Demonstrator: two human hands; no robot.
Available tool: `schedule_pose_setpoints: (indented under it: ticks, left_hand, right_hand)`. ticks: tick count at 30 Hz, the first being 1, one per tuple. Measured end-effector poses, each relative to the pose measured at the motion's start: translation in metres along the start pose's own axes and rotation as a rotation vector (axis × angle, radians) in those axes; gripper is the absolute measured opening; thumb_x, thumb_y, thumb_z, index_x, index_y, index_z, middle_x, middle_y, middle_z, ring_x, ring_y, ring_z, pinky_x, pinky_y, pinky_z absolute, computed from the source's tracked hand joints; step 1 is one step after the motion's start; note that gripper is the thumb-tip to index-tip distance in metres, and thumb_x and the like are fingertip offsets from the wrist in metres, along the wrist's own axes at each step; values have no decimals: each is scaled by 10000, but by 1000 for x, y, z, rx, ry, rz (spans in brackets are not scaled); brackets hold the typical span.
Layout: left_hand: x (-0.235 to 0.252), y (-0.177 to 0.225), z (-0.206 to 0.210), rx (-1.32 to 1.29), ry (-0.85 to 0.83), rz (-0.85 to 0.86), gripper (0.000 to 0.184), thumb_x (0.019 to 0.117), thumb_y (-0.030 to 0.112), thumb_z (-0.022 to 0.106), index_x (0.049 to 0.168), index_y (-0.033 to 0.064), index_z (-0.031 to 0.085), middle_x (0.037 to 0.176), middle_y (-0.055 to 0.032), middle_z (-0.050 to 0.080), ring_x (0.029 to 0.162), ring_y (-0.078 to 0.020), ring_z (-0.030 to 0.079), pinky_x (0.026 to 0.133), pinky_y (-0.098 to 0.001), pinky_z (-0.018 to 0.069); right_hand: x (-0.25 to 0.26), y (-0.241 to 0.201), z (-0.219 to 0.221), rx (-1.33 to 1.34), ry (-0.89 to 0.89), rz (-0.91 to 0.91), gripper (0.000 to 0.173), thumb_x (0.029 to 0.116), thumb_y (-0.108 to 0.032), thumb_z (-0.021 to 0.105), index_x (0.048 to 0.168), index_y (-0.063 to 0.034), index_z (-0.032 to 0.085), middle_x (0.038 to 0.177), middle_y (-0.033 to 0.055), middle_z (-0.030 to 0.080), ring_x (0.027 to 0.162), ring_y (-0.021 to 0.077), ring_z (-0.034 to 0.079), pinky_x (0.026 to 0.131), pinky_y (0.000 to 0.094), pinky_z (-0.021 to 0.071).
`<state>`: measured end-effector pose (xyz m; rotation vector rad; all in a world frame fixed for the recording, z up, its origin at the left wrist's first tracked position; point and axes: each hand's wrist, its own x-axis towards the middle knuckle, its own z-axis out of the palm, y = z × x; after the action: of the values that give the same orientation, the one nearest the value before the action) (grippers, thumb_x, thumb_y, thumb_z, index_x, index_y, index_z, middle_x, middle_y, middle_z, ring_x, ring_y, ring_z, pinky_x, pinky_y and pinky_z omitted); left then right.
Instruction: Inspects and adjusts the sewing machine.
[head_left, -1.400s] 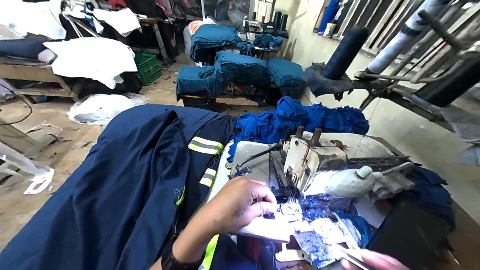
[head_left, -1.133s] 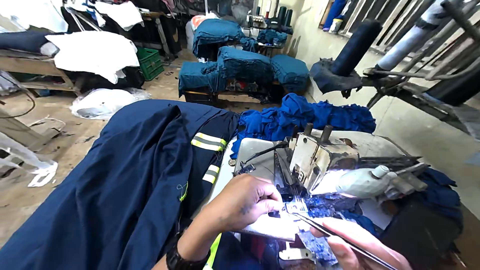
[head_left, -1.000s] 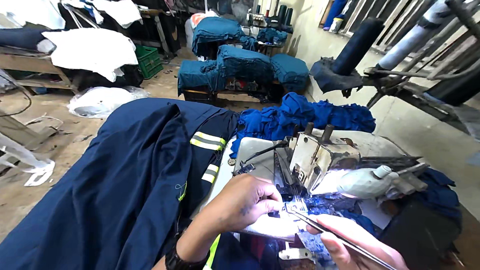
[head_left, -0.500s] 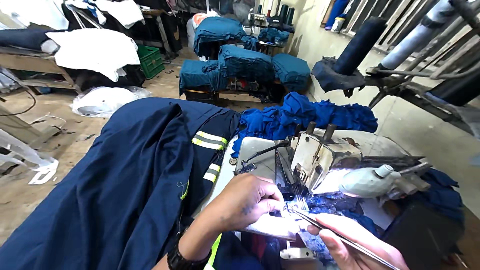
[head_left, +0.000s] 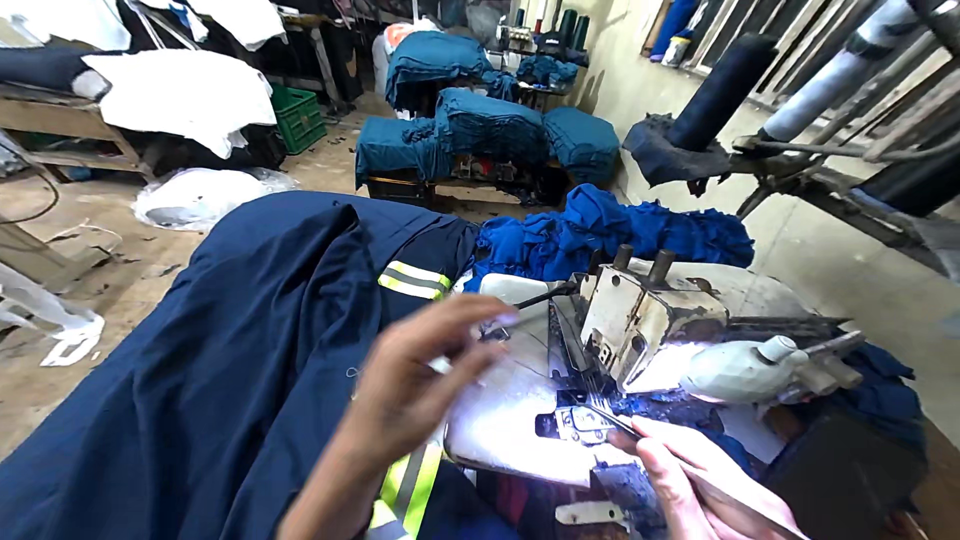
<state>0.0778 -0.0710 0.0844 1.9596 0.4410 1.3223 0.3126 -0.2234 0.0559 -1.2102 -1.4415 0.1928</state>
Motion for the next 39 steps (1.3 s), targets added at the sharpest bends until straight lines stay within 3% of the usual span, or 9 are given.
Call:
schedule_pose_setpoints:
  ticks: [4, 9, 11, 13, 27, 39]
  left_hand:
    - [-7, -12, -56, 165, 404, -106, 200, 1036, 193, 601, 1213, 146, 682, 1037, 65, 718, 647, -23, 623, 573, -174, 542]
    - [-35, -89, -92, 395, 644, -372, 217, 1032, 212, 596, 1172, 60, 660, 961, 21, 670, 648, 4, 578, 582, -176, 506]
    - [-38, -97, -91, 400, 661, -527, 237, 1031, 239, 607, 1172, 58, 665, 986, -20, 666, 675, -34, 575, 608, -227, 500]
    - [-36, -97, -89, 392, 645, -571, 226, 1027, 250, 613, 1165, 80, 670, 986, -20, 666, 682, -45, 584, 609, -239, 509]
    - [-35, -92, -83, 335, 594, -634, 164, 1018, 227, 637, 1095, 94, 695, 873, 4, 650, 614, -45, 549, 571, -228, 484]
    - [-37, -94, -83, 345, 550, -647, 162, 1015, 233, 645, 1082, 99, 707, 874, -2, 666, 599, -61, 552, 565, -251, 491]
  right_hand:
    - [-2, 7, 8, -112, 48, -46, 129, 986, -118, 682, 1032, -21, 754, 1048, 57, 769, 974, 102, 741, 876, 250, 630]
    - [1, 5, 13, -244, 24, -82, 139, 985, -111, 682, 1017, 5, 752, 1025, 79, 769, 986, 90, 737, 886, 228, 620]
    - [2, 5, 15, -263, 22, -87, 144, 982, -105, 682, 1020, 18, 748, 1011, 90, 769, 962, 98, 743, 865, 228, 627]
    - [4, 3, 16, -282, 20, -87, 146, 972, -89, 686, 1016, 37, 747, 1000, 97, 771, 947, 95, 745, 861, 223, 626]
    - [12, 2, 17, -336, -12, -105, 144, 960, -87, 698, 1001, 39, 753, 954, 94, 773, 887, 81, 748, 812, 195, 629]
    - [12, -1, 16, -319, -8, -66, 124, 947, -54, 695, 1004, 40, 752, 954, 94, 772, 869, 88, 750, 786, 198, 634]
